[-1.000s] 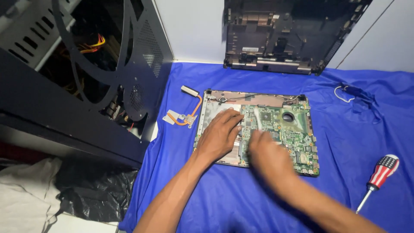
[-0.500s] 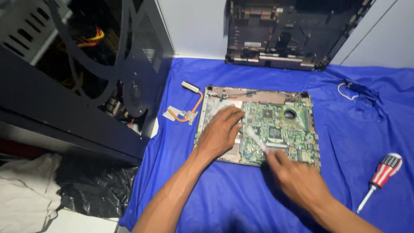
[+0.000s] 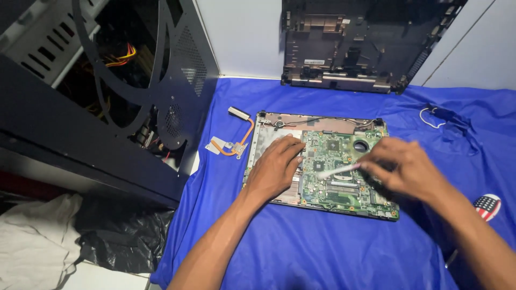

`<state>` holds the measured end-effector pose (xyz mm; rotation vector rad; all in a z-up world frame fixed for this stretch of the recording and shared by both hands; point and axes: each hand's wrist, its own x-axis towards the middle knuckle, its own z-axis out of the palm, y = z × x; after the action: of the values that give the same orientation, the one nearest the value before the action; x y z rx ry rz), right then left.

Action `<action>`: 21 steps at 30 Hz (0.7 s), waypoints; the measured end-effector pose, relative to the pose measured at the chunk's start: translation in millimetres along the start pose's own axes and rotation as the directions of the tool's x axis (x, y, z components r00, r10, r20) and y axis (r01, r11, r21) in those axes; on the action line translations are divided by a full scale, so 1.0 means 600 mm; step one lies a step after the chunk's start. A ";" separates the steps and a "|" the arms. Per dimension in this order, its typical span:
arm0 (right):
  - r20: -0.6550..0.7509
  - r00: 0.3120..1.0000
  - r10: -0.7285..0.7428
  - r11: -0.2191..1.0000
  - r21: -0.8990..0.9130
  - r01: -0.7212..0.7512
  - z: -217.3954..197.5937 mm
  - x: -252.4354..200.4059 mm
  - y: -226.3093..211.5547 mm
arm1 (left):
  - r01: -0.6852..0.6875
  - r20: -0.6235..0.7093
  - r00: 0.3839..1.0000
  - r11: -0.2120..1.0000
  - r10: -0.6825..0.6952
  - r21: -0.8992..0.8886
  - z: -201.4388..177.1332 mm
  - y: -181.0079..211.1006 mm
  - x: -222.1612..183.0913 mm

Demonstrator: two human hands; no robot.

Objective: Cleaning a laptop motherboard using a cotton swab to remove dust and debris from the components.

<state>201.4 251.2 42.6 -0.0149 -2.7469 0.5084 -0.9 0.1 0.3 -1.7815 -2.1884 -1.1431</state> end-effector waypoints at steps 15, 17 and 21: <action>-0.192 0.981 -0.003 0.991 -0.135 -0.024 0.045 0.007 -0.050 | 0.086 0.137 0.986 0.992 -0.099 0.096 -0.017 0.018 0.003; -0.230 0.973 0.026 0.984 -0.166 -0.065 0.045 -0.002 -0.030 | 0.079 0.126 0.988 0.993 -0.090 0.090 -0.012 0.012 -0.003; -0.291 0.947 0.135 0.982 -0.086 -0.166 0.059 -0.015 -0.032 | 0.110 0.168 0.977 0.985 -0.132 0.135 -0.028 0.025 0.004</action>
<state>199.2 220.7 15.4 -0.3044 -2.4971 0.3621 5.5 -7.3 20.6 -1.7810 -2.4402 -0.8756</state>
